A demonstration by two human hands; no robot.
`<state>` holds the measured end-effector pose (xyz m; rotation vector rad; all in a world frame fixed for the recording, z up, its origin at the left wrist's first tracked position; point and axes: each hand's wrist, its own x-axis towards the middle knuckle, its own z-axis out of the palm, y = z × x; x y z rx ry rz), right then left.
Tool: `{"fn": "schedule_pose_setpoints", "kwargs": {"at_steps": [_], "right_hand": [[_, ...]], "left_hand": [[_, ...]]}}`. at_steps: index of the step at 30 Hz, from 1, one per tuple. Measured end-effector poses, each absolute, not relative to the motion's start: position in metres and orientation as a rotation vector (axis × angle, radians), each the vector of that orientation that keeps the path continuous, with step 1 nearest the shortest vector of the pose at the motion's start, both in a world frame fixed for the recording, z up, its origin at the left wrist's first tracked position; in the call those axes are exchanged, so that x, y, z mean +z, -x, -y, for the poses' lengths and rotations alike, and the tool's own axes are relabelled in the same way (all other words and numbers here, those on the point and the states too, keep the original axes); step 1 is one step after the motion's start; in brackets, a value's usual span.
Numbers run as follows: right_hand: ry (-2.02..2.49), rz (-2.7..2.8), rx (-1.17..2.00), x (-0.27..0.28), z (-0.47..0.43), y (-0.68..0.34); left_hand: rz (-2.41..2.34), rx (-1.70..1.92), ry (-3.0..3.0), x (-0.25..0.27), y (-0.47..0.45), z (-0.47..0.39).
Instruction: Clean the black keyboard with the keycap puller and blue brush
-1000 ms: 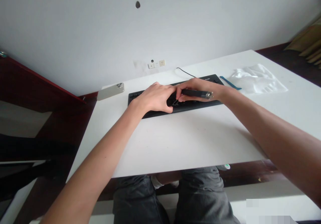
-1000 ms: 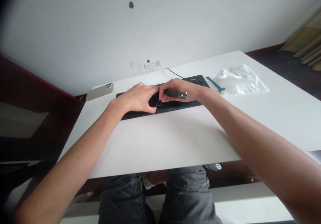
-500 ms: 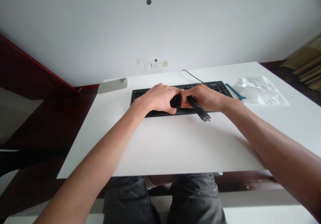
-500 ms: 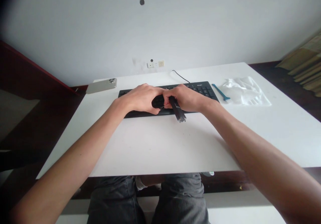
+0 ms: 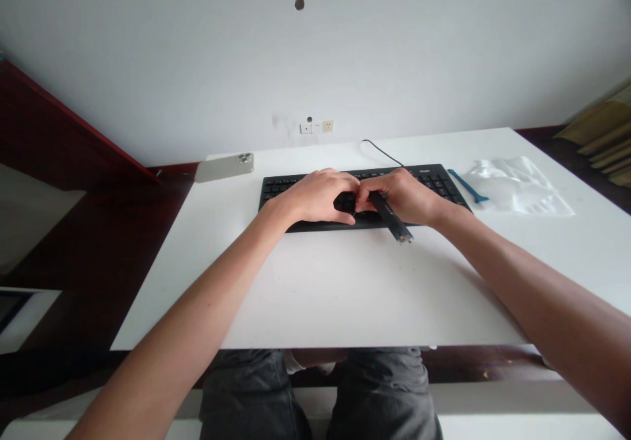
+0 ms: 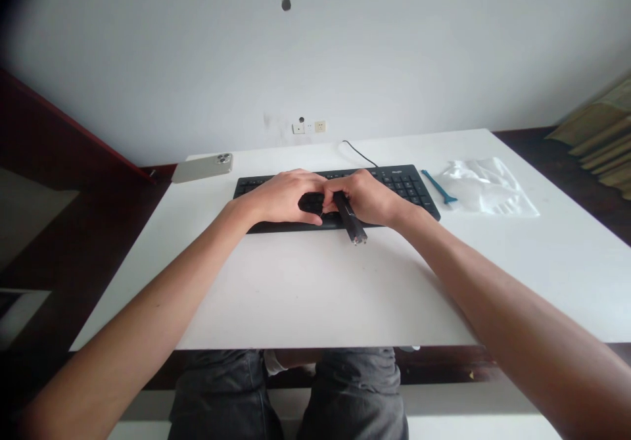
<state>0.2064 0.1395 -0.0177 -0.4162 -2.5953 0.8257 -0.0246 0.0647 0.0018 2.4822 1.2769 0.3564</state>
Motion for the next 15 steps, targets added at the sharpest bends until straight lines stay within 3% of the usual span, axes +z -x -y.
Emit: {"fn": "schedule_pose_setpoints", "kwargs": {"at_steps": [15], "right_hand": [[0.408, 2.505, 0.87, -0.026, -0.143, -0.205]], "left_hand": [[-1.558, 0.536, -2.344, -0.019, 0.009, -0.034]]}}
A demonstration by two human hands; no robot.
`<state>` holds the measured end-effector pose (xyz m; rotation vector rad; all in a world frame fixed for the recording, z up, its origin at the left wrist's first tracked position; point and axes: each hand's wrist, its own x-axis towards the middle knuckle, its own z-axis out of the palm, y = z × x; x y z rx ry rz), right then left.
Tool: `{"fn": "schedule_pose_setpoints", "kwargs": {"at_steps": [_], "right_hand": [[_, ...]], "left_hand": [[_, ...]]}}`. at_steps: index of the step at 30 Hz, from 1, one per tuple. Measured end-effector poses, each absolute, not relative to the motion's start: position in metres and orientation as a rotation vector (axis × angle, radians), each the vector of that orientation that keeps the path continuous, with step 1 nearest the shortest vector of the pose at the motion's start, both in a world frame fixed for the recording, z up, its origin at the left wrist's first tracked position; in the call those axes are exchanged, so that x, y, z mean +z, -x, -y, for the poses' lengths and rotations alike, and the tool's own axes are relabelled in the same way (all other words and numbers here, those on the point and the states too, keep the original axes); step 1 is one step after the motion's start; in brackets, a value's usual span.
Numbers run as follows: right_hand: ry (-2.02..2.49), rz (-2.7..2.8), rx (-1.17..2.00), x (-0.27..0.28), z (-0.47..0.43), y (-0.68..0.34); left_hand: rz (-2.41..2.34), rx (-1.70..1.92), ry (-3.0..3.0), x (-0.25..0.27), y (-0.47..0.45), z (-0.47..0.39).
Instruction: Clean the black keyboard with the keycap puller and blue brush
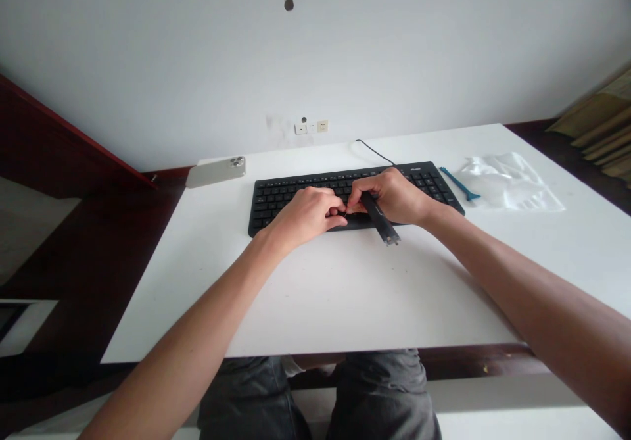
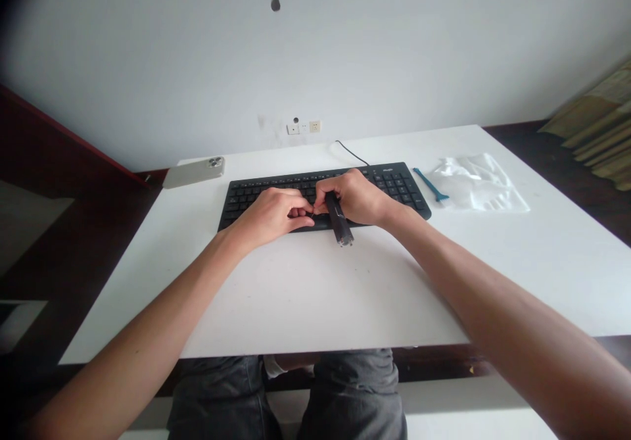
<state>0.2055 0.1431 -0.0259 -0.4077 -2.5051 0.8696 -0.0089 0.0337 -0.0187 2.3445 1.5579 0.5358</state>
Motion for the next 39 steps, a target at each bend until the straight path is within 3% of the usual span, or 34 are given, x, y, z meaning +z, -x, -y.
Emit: {"fn": "schedule_pose_setpoints", "kwargs": {"at_steps": [20, 39], "right_hand": [[0.505, 2.464, 0.871, -0.0214, -0.1386, -0.2045], [0.648, 2.268, 1.137, -0.0178, -0.1418, -0.2047]], "left_hand": [[-1.542, 0.52, -2.341, -0.0177, 0.0089, -0.0329], [-1.59, 0.489, -2.31, -0.0154, 0.005, -0.0359]]}}
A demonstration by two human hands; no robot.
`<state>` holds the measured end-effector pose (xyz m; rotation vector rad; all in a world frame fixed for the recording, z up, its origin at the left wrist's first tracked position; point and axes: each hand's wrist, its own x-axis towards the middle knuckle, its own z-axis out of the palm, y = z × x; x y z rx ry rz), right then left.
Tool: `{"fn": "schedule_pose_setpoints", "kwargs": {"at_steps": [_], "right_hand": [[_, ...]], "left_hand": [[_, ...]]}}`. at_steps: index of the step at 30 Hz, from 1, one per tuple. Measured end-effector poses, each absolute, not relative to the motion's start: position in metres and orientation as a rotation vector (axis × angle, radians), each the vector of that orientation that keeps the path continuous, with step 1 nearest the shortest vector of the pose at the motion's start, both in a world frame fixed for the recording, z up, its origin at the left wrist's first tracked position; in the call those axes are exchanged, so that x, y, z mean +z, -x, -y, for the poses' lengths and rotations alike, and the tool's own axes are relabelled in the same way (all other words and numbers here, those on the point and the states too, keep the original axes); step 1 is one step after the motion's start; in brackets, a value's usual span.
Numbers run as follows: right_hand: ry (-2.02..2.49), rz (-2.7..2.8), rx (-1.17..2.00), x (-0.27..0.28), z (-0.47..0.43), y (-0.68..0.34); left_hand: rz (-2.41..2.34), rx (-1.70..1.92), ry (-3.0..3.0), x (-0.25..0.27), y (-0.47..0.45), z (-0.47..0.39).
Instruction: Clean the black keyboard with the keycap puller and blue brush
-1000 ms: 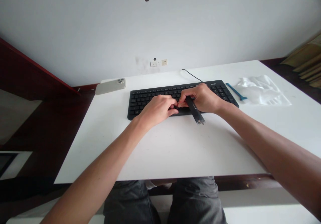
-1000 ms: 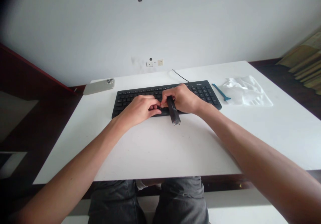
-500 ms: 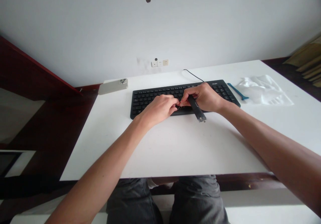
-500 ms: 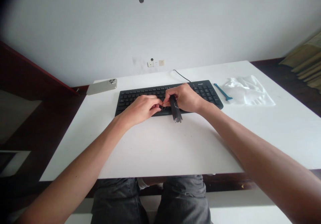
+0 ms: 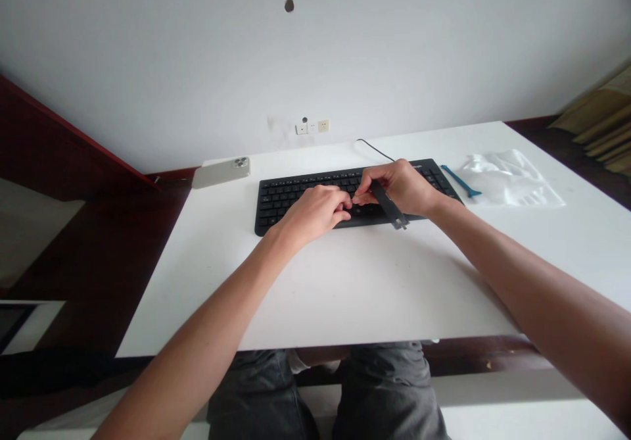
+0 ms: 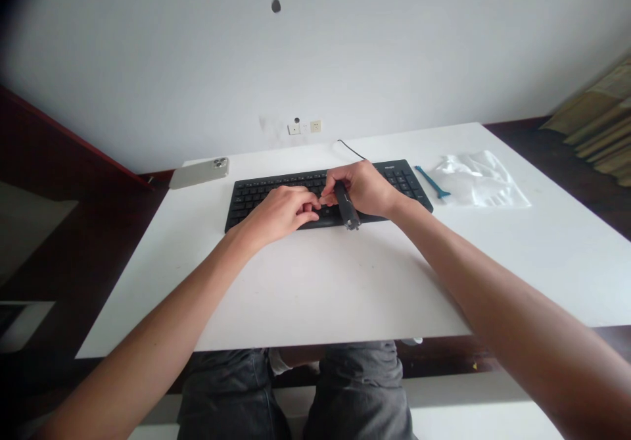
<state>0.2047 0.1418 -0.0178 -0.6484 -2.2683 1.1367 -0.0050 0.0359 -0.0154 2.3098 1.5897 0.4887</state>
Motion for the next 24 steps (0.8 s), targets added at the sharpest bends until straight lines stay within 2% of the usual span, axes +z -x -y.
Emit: {"fn": "schedule_pose_setpoints", "kwargs": {"at_steps": [6, 13, 19, 24], "right_hand": [[0.739, 2.262, 1.082, -0.02, -0.163, -0.218], [1.015, 2.154, 0.709, -0.025, -0.191, -0.238], [1.031, 2.189, 0.704, -0.032, -0.193, -0.239], [1.044, 2.178, 0.698, -0.033, -0.194, -0.238]], "left_hand": [[-1.682, 0.375, -2.353, -0.006, 0.002, -0.036], [-1.681, 0.176, -2.431, 0.014, -0.004, -0.052], [-1.658, -0.032, -2.306, 0.022, -0.003, -0.075], [-1.658, -0.039, -2.295, 0.015, 0.0, -0.079]]}}
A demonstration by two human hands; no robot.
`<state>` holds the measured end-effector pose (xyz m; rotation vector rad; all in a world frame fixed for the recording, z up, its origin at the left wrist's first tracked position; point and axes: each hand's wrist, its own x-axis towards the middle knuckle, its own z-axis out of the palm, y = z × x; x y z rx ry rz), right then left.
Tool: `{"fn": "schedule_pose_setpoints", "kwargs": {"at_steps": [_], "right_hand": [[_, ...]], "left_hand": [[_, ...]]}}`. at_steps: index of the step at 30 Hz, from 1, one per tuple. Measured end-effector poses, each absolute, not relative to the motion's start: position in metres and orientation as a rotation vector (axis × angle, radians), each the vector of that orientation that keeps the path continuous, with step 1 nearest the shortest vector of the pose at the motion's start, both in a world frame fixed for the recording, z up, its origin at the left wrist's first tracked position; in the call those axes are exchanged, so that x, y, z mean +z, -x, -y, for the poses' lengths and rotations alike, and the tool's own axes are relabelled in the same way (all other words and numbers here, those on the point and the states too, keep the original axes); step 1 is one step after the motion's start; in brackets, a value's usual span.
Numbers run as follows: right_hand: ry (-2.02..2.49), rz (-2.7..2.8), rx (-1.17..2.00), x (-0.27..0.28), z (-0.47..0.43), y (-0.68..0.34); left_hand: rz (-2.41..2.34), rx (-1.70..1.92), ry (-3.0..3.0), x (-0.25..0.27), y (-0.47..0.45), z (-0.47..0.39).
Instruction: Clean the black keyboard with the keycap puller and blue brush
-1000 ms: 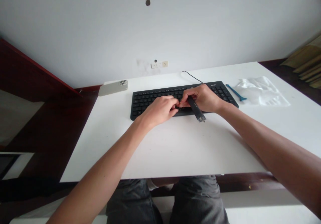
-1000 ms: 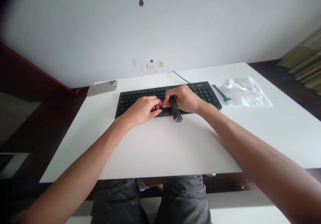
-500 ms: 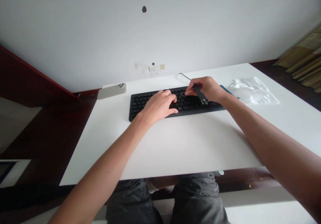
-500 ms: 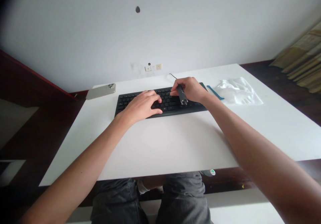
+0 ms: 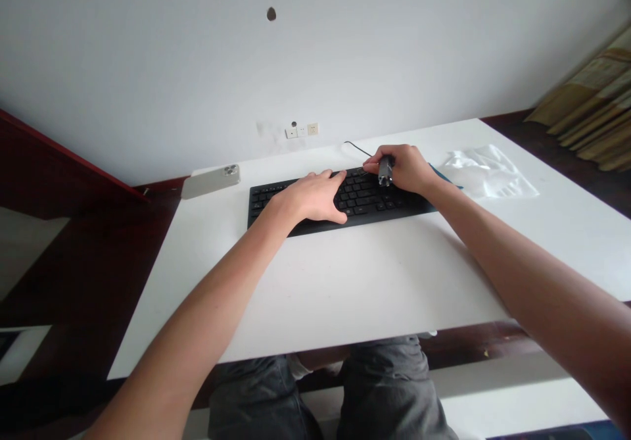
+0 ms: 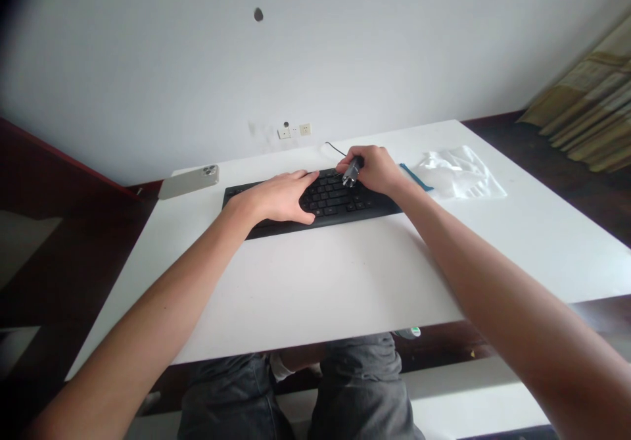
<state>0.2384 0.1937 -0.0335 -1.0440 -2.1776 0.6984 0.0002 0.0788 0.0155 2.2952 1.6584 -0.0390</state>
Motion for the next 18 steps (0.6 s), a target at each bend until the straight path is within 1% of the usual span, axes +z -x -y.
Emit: {"fn": "schedule_pose_setpoints", "kwargs": {"at_steps": [5, 11, 18], "right_hand": [[1.063, 2.198, 0.614, -0.034, -0.194, -0.238], [1.03, 2.199, 0.653, -0.036, -0.194, -0.239], [0.999, 2.186, 0.667, -0.035, -0.193, -0.239]], "left_hand": [[-1.668, -0.069, -2.345, 0.014, -0.003, -0.077], [-1.704, -0.17, -2.251, 0.017, -0.011, -0.075], [-1.705, -0.049, -2.322, 0.014, -0.017, -0.062]]}}
